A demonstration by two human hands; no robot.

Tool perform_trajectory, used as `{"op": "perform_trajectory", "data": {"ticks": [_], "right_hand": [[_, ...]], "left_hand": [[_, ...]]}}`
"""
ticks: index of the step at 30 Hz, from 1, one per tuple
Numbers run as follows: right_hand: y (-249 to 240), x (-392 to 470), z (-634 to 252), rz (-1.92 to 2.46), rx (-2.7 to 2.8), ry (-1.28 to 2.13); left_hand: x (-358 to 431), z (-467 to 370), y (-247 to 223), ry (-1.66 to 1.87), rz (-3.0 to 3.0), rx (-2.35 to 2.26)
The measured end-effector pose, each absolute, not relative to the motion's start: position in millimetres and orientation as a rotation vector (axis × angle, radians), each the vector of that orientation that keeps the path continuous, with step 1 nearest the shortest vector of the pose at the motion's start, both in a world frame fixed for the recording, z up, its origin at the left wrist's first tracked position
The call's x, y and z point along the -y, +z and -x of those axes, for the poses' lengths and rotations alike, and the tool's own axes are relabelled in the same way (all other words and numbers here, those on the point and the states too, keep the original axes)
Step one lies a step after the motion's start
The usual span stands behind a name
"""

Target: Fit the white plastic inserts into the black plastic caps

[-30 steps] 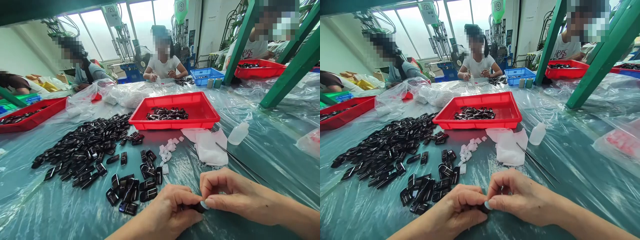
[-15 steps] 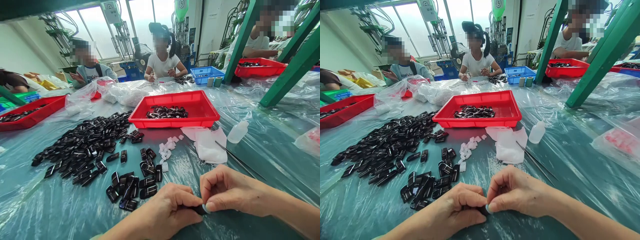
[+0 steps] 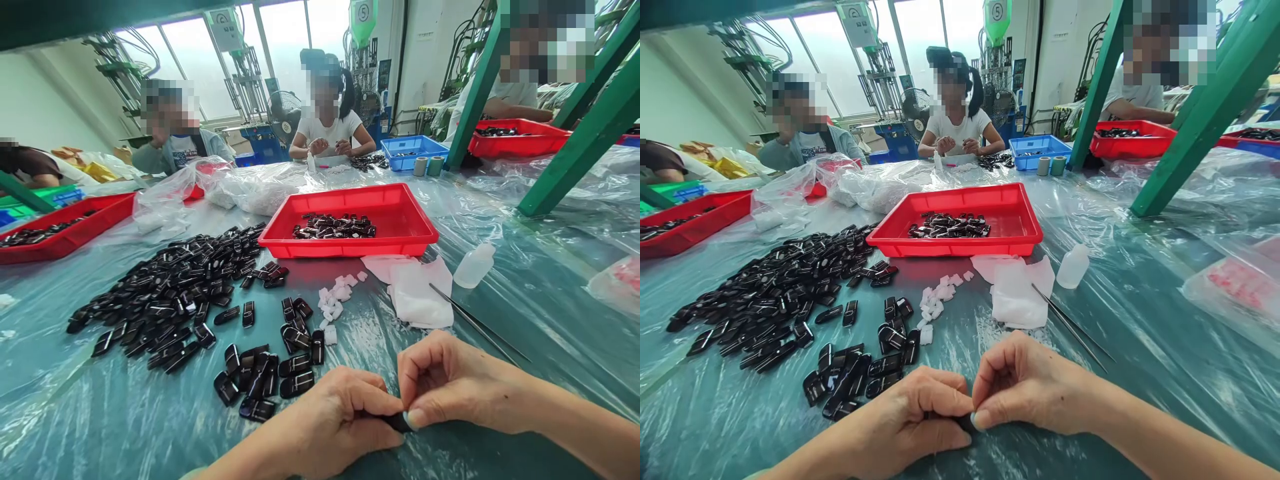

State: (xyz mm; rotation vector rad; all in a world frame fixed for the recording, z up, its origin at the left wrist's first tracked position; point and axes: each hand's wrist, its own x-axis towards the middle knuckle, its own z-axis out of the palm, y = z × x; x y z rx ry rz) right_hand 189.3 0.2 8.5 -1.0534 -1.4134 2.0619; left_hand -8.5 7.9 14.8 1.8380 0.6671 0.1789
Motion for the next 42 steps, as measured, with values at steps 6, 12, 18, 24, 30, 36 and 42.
{"op": "perform_trajectory", "data": {"ticks": [6,12,18,24,30,36,42], "right_hand": [[5.6,-2.0,-186.9,1.083,1.406,2.004],[4.3,-6.0,-189.9,1.190,1.506,1.645],[1.4,-0.2,-186.0,1.199,1.779,1.363],[-1.3,2.6,-180.3,1.227,2.012,1.090],[1.9,2.7,-179.9,1.212,2.054,1.045],[1.2,4.8,-179.7,1.204,2.072,1.024],[-1.2,5.2,-177.0,1.221,2.100,1.002]], "left_hand": [[-6.4,10.3,14.9,0.232,-1.756,-0.714],[-11.1,5.7,27.3,0.398,-1.315,-0.963],[-59.7,1.2,59.3,0.598,-1.375,-1.169],[-138.3,-2.8,67.3,0.771,-1.480,-1.330],[-137.1,9.0,61.8,0.847,-1.662,-1.398],[-63.9,43.6,52.7,0.641,-2.041,-1.445],[-15.5,48.4,37.2,0.157,-2.498,-1.504]]}}
